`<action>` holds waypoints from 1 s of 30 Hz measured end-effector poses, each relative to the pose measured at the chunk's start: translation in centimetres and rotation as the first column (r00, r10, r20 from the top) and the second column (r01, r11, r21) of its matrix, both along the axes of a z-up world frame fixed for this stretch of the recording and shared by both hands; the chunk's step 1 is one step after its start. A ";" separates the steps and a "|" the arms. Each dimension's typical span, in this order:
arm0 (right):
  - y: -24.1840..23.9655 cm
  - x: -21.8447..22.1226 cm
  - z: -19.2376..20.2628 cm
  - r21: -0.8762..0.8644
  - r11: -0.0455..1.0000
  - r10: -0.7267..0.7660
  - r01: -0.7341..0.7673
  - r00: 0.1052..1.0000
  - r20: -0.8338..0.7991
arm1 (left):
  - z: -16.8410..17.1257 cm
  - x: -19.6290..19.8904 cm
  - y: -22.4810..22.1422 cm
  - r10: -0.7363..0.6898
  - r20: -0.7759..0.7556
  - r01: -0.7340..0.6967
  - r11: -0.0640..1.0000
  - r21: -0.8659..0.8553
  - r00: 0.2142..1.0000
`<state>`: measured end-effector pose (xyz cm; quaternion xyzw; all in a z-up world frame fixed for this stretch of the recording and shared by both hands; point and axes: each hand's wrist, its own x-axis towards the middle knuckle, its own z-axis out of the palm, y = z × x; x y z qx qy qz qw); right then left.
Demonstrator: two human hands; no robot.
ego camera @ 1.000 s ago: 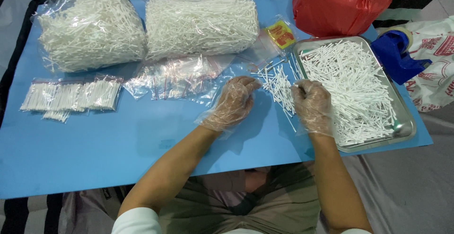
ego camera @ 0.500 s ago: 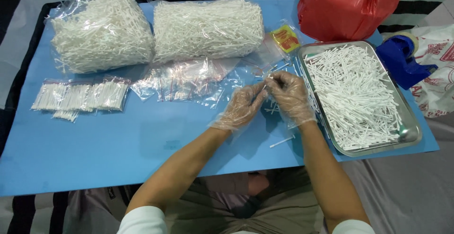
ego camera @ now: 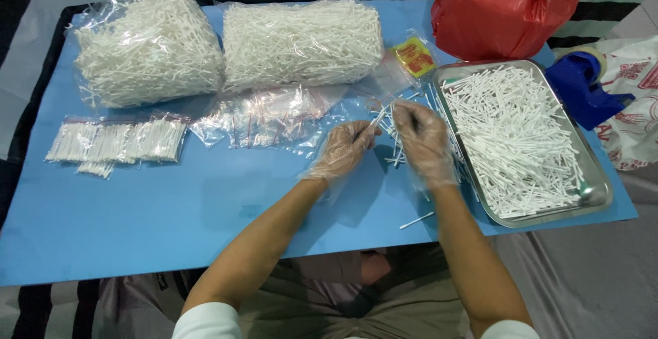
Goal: The person picks up cotton swabs from a tray and bundles them together by hand before placing the bundle into a small plastic bag.
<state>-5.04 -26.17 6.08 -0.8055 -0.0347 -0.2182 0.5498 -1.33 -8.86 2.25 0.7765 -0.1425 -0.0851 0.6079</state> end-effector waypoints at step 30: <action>1.3 4.3 0.9 -0.092 0.954 0.280 -0.284 0.958 -0.059 | 2.1 1.3 2.6 -0.020 0.017 0.022 0.993 -0.113 1.000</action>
